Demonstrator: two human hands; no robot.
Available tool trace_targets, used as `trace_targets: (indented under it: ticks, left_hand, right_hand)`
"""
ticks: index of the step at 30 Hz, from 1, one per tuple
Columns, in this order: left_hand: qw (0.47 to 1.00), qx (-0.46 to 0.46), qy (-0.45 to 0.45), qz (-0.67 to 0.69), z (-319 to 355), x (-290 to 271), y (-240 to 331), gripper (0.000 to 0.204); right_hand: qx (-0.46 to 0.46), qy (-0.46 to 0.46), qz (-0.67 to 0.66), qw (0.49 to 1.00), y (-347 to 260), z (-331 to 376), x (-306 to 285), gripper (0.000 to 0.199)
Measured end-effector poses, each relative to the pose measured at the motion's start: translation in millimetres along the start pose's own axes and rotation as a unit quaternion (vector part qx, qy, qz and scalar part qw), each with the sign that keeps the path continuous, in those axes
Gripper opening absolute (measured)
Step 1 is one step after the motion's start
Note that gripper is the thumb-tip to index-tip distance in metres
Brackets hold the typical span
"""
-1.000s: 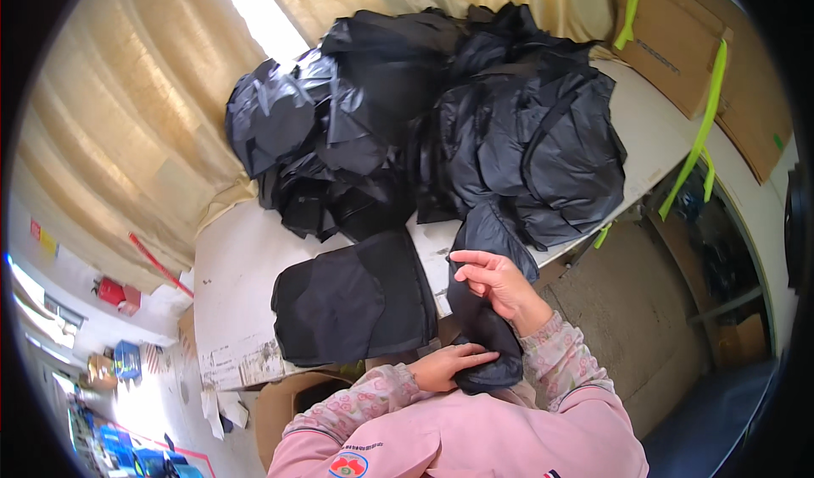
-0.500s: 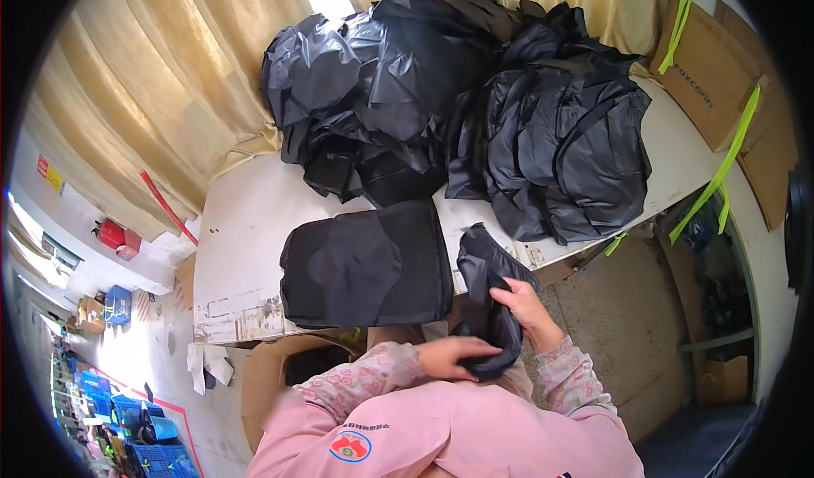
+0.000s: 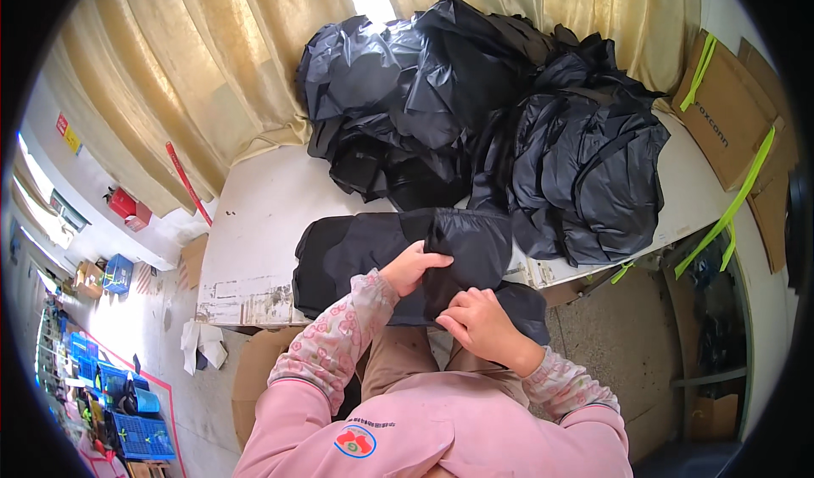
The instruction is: Picking up, inspecting, and folding individual pieces of black fabric from a large pile on a workbench.
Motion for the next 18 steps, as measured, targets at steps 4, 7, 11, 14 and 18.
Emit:
trace_targets:
  ticks: [4, 7, 11, 14, 18]
  left_hand:
    - [0.999, 0.016, 0.041, 0.025, 2.4, -19.5, -7.7, 0.030]
    - [0.989, 0.136, 0.032, 0.054, 15.3, -13.5, 12.6, 0.032]
    - [0.971, 0.228, 0.039, -0.065, 28.8, -0.6, 31.1, 0.026]
    - [0.972, 0.210, 0.005, 0.106, 33.0, 24.5, 41.0, 0.026]
    - [0.970, 0.245, 0.007, 0.012, 30.7, 44.5, 46.4, 0.043]
  right_hand:
    - [0.144, -0.006, -0.225, 0.963, 33.6, 12.9, 19.5, 0.018]
    - [0.236, 0.094, -0.244, 0.936, 62.2, 24.9, 8.7, 0.020]
    - [0.389, 0.194, -0.380, 0.817, 91.4, 50.1, -8.4, 0.015]
    - [0.336, 0.149, -0.408, 0.836, 100.6, 53.5, -2.6, 0.012]
    - [0.326, 0.015, -0.369, 0.870, 58.8, 30.3, -6.7, 0.060]
Point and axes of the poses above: each hand's wrist, its own z-axis away from the middle knuckle, its own x-axis out of the palm, y = z × x, the point moved 6 cm from there along -z, towards the middle knuckle, and after that the axes turned 8 degrees about z, right-handed, at the moved point
